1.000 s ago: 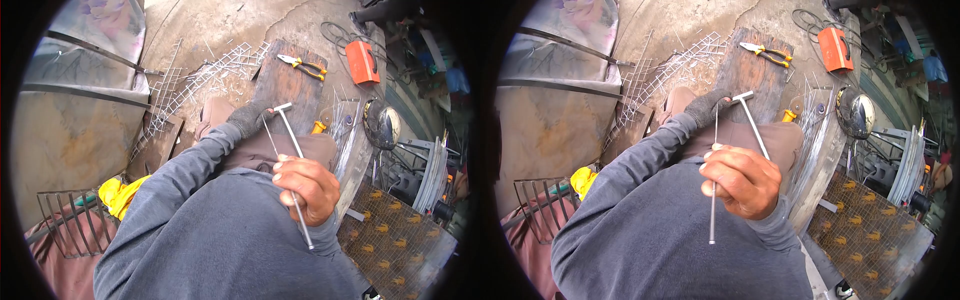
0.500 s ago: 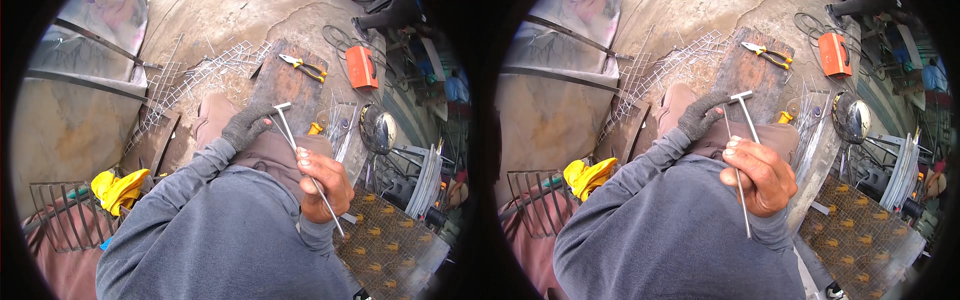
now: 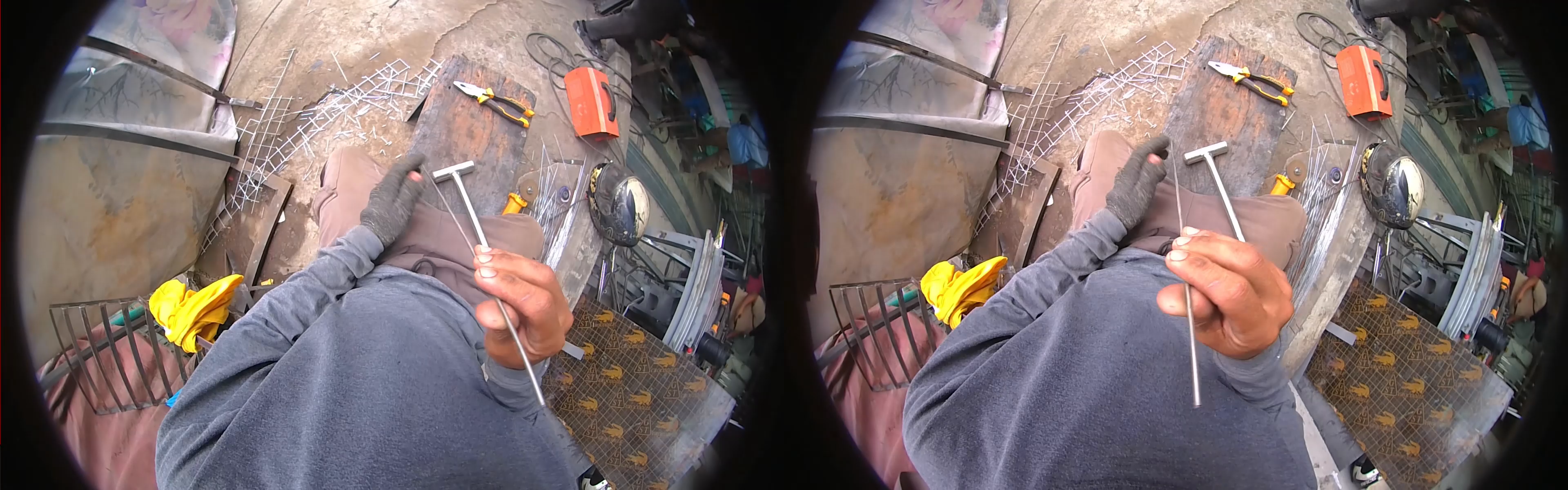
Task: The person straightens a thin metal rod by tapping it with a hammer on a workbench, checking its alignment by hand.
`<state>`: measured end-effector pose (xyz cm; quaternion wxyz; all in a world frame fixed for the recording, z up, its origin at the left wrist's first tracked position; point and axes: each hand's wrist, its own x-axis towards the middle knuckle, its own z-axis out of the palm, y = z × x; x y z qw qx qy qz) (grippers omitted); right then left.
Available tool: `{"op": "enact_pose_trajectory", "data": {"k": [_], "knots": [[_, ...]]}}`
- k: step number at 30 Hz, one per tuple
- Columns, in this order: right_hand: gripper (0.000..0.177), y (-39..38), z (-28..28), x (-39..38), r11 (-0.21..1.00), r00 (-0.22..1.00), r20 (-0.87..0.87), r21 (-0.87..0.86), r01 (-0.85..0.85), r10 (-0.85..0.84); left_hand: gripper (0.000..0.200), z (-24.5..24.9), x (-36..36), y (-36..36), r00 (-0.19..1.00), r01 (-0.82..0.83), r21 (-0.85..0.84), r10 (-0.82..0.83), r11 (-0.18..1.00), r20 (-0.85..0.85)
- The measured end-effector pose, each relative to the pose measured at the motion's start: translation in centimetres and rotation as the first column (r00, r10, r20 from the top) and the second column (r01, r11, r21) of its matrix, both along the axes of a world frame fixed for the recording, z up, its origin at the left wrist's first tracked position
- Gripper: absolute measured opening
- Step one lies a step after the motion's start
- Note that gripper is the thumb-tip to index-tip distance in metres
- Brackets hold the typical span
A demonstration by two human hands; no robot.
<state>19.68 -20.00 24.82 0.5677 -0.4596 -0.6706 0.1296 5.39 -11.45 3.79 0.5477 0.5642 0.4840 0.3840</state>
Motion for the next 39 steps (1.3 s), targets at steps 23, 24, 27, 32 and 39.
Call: {"op": "enact_pose_trajectory", "data": {"k": [23,24,27,32,39], "knots": [[0.043,-2.5,-1.2,-1.7,0.931,0.932,0.0,-0.05,-0.362,0.363,0.017,-7.0,-4.5,8.6,0.649,0.031,-0.884,0.663,0.467,0.374],[0.042,-2.5,-1.3,-1.9,0.928,0.928,0.028,-0.043,-0.37,0.371,0.016,-7.8,-4.8,8.8,0.657,0.066,-0.874,0.639,0.482,0.401],[0.039,-2.6,-1.8,-2.5,0.926,0.924,0.06,-0.011,-0.377,0.377,0.018,-8.6,-4.9,8.8,0.674,0.021,-0.868,0.634,0.495,0.378],[0.033,-2.6,-1.3,-3.0,0.913,0.907,0.101,-0.041,-0.407,0.409,0.015,-11.4,-6.1,9.2,0.718,-0.006,-0.828,0.578,0.561,0.387],[0.032,-2.6,-1.5,-3.9,0.908,0.901,0.112,-0.048,-0.417,0.42,0.003,-14.7,-7.3,9.9,0.82,0.219,-0.709,0.267,0.67,0.506]]}}
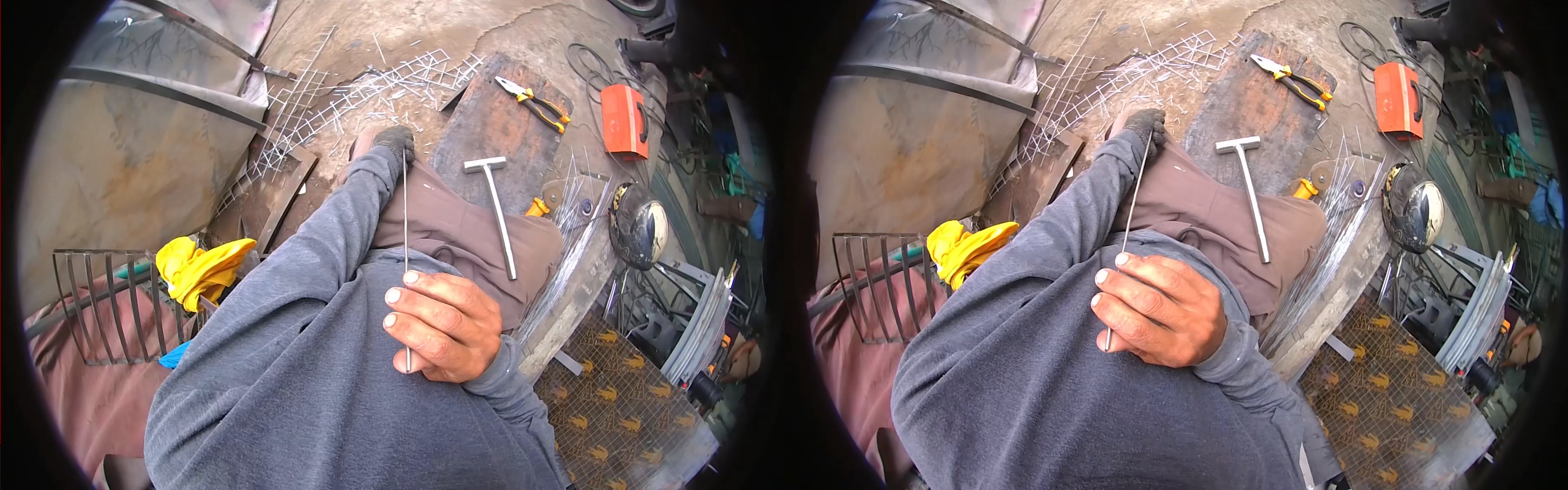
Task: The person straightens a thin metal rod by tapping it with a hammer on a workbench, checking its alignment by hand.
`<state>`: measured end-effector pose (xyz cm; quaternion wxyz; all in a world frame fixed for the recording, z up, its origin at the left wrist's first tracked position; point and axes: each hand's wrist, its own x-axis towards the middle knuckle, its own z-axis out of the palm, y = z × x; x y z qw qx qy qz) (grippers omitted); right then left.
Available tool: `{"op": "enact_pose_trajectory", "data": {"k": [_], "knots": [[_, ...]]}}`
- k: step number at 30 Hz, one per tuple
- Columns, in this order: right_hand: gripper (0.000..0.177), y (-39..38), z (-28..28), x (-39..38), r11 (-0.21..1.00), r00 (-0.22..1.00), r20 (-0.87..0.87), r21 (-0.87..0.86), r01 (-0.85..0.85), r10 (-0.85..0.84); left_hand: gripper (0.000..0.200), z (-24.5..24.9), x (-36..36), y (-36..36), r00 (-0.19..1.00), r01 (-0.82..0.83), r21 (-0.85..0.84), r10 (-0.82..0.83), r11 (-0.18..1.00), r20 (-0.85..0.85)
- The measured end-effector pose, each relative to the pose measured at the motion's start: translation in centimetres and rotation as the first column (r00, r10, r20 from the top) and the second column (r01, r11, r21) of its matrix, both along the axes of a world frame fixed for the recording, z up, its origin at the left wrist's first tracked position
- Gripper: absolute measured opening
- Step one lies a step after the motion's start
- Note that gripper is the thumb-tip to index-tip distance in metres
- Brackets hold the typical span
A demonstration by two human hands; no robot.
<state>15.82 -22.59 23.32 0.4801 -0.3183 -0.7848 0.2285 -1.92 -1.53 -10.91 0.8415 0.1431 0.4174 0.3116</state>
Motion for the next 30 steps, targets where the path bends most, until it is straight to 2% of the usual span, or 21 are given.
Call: {"op": "enact_pose_trajectory", "data": {"k": [7,8,9,10,14,16,17,19,20,21,23,24,26,27,29,30], "knots": [[0.035,-0.1,0.0,-0.2,1.0,1.0,0.003,0.008,0.022,-0.022,0.015,-0.8,1.6,0.0,0.984,-0.03,-0.011,0.027,0.999,-0.175],[0.033,-0.2,0.1,-0.2,1.0,1.0,-0.012,-0.024,0.006,-0.006,0.015,0.4,2.0,-0.2,0.984,-0.03,-0.011,0.027,0.999,-0.175],[0.033,-0.3,0.2,-0.1,0.998,1.0,-0.028,-0.055,-0.011,0.009,0.006,2.8,2.5,-0.7,0.983,-0.15,-0.117,0.136,0.982,-0.122],[0.033,-0.4,0.2,-0.1,0.998,1.0,-0.028,-0.055,-0.009,0.008,0.009,4.5,2.9,-1.0,0.965,-0.26,-0.227,0.248,0.938,-0.081],[0.033,-1.0,-0.2,-0.3,0.995,1.0,-0.016,-0.094,-0.024,0.023,0.007,5.5,3.2,-1.3,0.954,-0.298,-0.25,0.291,0.921,-0.066],[0.033,-1.0,-0.2,-0.3,0.994,1.0,-0.015,-0.107,-0.017,0.016,0.007,5.0,3.4,-1.3,0.938,-0.316,-0.21,0.272,0.925,-0.215],[0.033,-0.9,-0.1,-0.3,0.994,0.999,-0.032,-0.112,-0.015,0.011,0.007,5.3,3.4,-1.3,0.938,-0.316,-0.209,0.272,0.926,-0.214],[0.033,-0.5,0.0,-0.2,0.993,0.999,-0.047,-0.115,-0.008,0.003,0.008,6.3,3.2,-1.2,0.949,-0.222,-0.133,0.183,0.966,-0.256],[0.033,-0.3,0.0,-0.1,0.995,0.999,-0.053,-0.099,0.0,-0.005,0.008,4.8,2.8,-0.9,0.95,-0.219,-0.133,0.181,0.966,-0.254],[0.033,-0.2,-0.1,-0.1,0.997,0.998,-0.059,-0.082,0.007,-0.012,0.003,1.7,2.1,-0.3,0.958,-0.241,-0.13,0.215,0.962,-0.188],[0.033,-0.7,-0.6,-0.3,0.998,0.995,-0.098,-0.068,0.016,-0.022,0.006,-2.9,0.6,0.2,0.956,-0.29,-0.164,0.293,0.943,-0.005],[0.033,-0.9,-0.8,-0.4,0.998,0.99,-0.137,-0.056,0.025,-0.033,0.006,-3.5,0.2,0.2,0.955,-0.292,-0.167,0.296,0.942,-0.003],[0.032,-0.8,-0.9,-0.4,0.999,0.991,-0.128,-0.019,0.029,-0.031,0.01,-3.4,-0.3,0.0,0.967,-0.177,-0.171,0.204,0.969,0.153],[0.031,-0.8,-0.9,-0.3,0.999,0.992,-0.121,0.02,0.035,-0.033,0.01,-2.8,-0.3,-0.1,0.966,-0.179,-0.173,0.206,0.968,0.154],[0.028,-0.7,-0.7,-0.3,0.999,0.994,-0.106,0.026,0.043,-0.04,0.014,-1.7,-0.2,0.0,0.996,0.077,0.109,-0.071,0.991,-0.059],[0.026,-0.6,-0.5,-0.3,0.998,0.994,-0.095,0.031,0.051,-0.048,0.014,-1.6,-0.2,0.0,0.996,0.077,0.11,-0.071,0.991,-0.058]]}}
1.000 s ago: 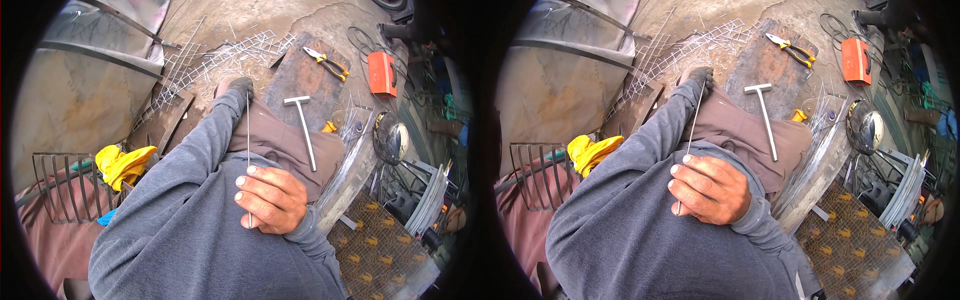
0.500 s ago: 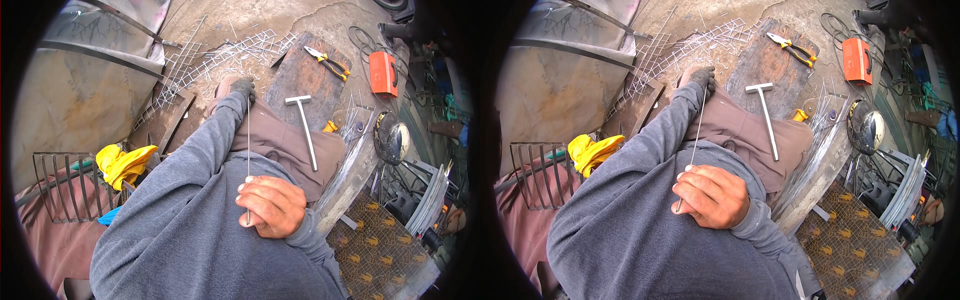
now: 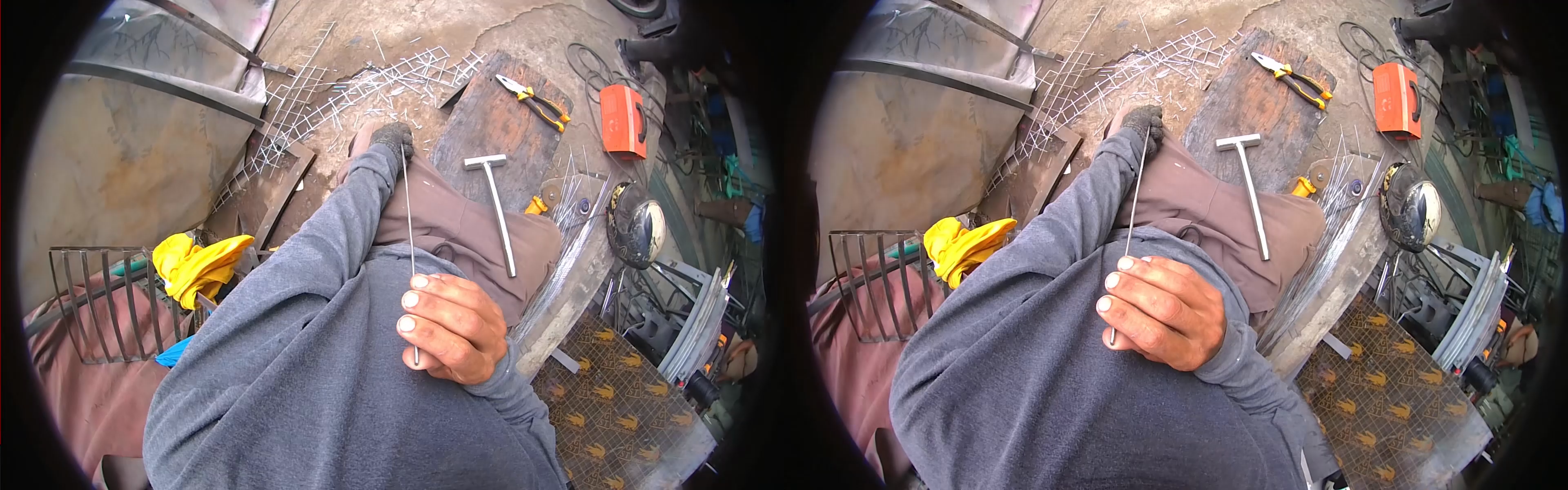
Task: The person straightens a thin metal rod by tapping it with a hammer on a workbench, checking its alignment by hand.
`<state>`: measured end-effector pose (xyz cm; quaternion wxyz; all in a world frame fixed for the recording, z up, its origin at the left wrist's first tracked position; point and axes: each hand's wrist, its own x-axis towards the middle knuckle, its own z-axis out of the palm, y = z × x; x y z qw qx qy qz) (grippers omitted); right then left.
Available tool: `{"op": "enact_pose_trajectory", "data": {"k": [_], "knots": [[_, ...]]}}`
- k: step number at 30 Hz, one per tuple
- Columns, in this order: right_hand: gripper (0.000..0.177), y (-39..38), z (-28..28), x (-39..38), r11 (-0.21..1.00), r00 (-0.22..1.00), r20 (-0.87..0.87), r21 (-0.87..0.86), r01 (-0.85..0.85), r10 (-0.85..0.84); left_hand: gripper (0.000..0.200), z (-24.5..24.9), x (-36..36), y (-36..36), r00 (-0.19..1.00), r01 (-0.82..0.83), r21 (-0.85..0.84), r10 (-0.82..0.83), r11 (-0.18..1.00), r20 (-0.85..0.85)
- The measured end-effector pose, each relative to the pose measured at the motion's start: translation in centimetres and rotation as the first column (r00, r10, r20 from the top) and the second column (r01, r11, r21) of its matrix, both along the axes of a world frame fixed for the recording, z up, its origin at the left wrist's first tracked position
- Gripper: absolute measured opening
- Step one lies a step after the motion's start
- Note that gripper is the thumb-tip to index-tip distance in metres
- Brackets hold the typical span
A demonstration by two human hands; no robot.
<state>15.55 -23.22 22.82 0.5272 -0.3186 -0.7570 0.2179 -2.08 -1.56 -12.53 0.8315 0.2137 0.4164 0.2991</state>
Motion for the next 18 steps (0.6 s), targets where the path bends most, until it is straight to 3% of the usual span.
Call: {"op": "enact_pose_trajectory", "data": {"k": [8,12,14,17,18], "knots": [[0.021,0.0,0.0,-0.3,0.999,1.0,0.024,0.037,0.004,-0.005,0.017,0.0,0.1,-0.1,0.919,-0.046,-0.103,0.082,0.994,0.386],[0.02,0.2,0.3,-0.1,0.999,0.999,-0.012,0.015,0.03,-0.03,0.014,-0.1,0.1,-0.2,0.956,-0.082,-0.118,0.111,0.99,0.271],[0.023,0.5,0.3,-0.2,1.0,0.999,-0.024,0.023,0.021,-0.02,0.012,-0.6,-0.2,-0.2,0.851,-0.08,-0.255,0.199,0.964,0.485],[0.029,0.6,0.2,-0.4,1.0,0.999,-0.044,0.021,0.002,-0.001,0.011,-1.7,-0.4,-0.1,0.823,-0.073,-0.269,0.211,0.96,0.528],[0.031,0.6,0.2,-0.4,1.0,0.999,-0.052,0.011,-0.008,0.008,0.011,0.6,0.1,-0.5,0.823,-0.074,-0.269,0.211,0.96,0.527]]}}
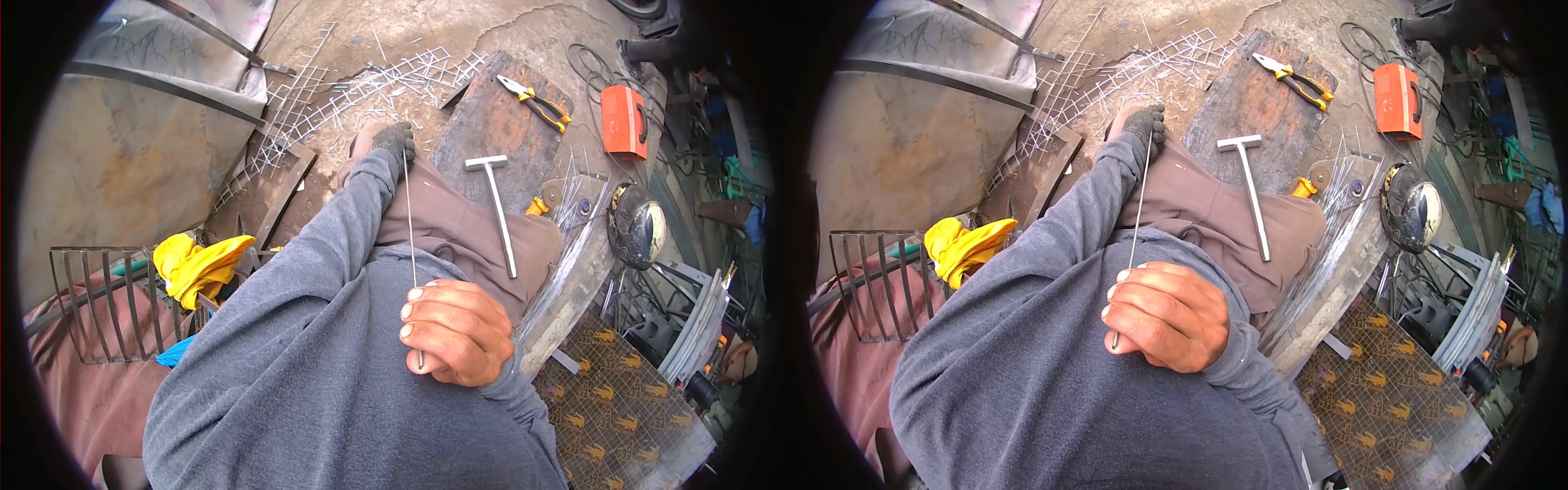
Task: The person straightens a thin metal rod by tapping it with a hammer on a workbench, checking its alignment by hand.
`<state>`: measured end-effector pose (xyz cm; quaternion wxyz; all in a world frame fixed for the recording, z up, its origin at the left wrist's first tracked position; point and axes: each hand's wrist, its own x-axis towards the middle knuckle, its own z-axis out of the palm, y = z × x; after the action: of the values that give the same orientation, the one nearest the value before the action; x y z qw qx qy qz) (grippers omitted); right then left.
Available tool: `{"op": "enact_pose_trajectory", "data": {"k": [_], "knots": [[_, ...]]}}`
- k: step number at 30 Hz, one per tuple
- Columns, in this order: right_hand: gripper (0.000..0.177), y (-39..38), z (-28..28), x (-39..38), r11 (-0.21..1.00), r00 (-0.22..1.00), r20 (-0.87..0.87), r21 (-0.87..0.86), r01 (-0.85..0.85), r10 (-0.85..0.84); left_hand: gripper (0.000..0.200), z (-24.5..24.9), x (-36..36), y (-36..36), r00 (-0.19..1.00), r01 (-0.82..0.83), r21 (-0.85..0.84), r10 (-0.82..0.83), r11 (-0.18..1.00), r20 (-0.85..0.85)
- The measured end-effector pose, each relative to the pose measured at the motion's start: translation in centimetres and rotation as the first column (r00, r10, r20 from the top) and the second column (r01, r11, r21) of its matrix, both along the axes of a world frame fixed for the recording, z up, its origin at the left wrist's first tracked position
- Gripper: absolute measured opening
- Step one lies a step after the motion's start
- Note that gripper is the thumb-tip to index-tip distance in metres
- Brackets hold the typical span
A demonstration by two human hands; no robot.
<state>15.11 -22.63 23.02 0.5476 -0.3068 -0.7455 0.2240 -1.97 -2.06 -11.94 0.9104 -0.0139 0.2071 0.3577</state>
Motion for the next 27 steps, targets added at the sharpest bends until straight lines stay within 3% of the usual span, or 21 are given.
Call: {"op": "enact_pose_trajectory", "data": {"k": [1,2,3,5,7,9,11,12,14,15,17,18,20,21,22,23,24,26,27], "knots": [[0.031,0.0,0.0,0.0,1.0,1.0,-0.001,0.0,0.0,0.0,0.003,4.9,1.2,-0.8,0.986,-0.104,-0.105,0.089,0.989,-0.143],[0.031,-0.1,0.1,0.1,0.999,1.0,-0.008,-0.031,-0.019,0.018,0.009,7.7,1.8,-1.2,0.944,-0.22,-0.192,0.158,0.956,-0.291],[0.032,-0.1,0.2,0.1,0.997,0.999,-0.016,-0.062,-0.037,0.036,0.009,7.4,1.3,-1.1,0.943,-0.219,-0.191,0.158,0.957,-0.291],[0.029,0.2,0.3,0.3,0.999,1.0,-0.025,-0.045,-0.004,0.003,0.008,5.6,0.1,-1.0,0.977,0.005,-0.017,-0.008,1.0,-0.211],[0.026,0.4,0.3,0.7,0.999,0.999,-0.033,-0.029,0.03,-0.031,0.009,2.2,0.5,-0.3,0.97,-0.014,-0.007,0.012,1.0,-0.243],[0.031,0.6,0.3,1.2,0.998,0.998,-0.043,0.044,0.036,-0.034,0.009,1.9,1.0,0.1,0.961,-0.038,0.003,0.038,0.999,-0.275],[0.033,0.7,0.3,1.8,0.998,0.995,-0.096,0.039,0.042,-0.038,0.005,2.2,1.6,0.5,0.826,-0.018,-0.1,-0.041,0.995,-0.562],[0.036,0.7,0.4,2.0,0.998,0.988,-0.149,0.032,0.048,-0.043,0.005,3.1,1.9,0.1,0.828,-0.02,-0.101,-0.04,0.995,-0.559],[0.044,1.4,-1.1,2.5,0.993,0.972,-0.22,0.06,0.099,-0.083,0.022,4.9,2.5,-0.8,0.677,0.141,0.174,0.033,0.975,-0.735],[0.045,1.4,-1.6,2.9,0.991,0.98,-0.163,0.054,0.125,-0.114,0.022,0.0,2.9,0.0,0.681,0.136,0.177,0.038,0.975,-0.731],[0.047,1.1,-2.9,3.0,0.988,0.985,-0.103,0.048,0.146,-0.14,0.023,-9.8,0.3,2.1,0.328,0.374,0.173,0.044,0.911,-0.944],[0.048,0.6,-3.8,2.9,0.977,0.97,-0.119,-0.051,0.208,-0.212,0.023,-13.1,-0.2,2.4,0.329,0.371,0.173,0.045,0.913,-0.943],[0.05,0.4,-5.0,2.7,0.951,0.95,-0.123,-0.153,0.268,-0.288,0.023,-18.4,-0.7,2.7,0.405,0.349,0.578,0.437,0.738,-0.803],[0.052,0.6,-5.5,2.6,0.934,0.934,-0.136,-0.19,0.303,-0.33,0.023,-20.7,-1.0,3.3,0.408,0.349,0.576,0.434,0.739,-0.803],[0.054,0.9,-5.9,2.5,0.914,0.916,-0.148,-0.226,0.336,-0.373,0.023,-22.8,-1.3,4.1,0.33,0.419,0.52,0.409,0.744,-0.851],[0.056,1.0,-6.3,2.6,0.916,0.922,-0.122,-0.221,0.335,-0.367,0.024,-23.0,-1.4,4.5,0.247,0.483,0.458,0.386,0.746,-0.889],[0.056,1.2,-6.4,2.7,0.916,0.922,-0.122,-0.22,0.335,-0.367,0.024,-23.2,-1.5,4.5,0.247,0.483,0.459,0.386,0.746,-0.889],[0.055,1.5,-6.3,2.8,0.95,0.96,-0.154,-0.247,0.191,-0.233,0.021,-23.2,-1.9,4.4,0.464,0.451,0.633,0.441,0.629,-0.768],[0.056,1.5,-6.2,2.8,0.959,0.972,-0.105,-0.218,0.182,-0.208,0.021,-22.0,-2.1,4.2,0.463,0.451,0.633,0.441,0.629,-0.768]]}}
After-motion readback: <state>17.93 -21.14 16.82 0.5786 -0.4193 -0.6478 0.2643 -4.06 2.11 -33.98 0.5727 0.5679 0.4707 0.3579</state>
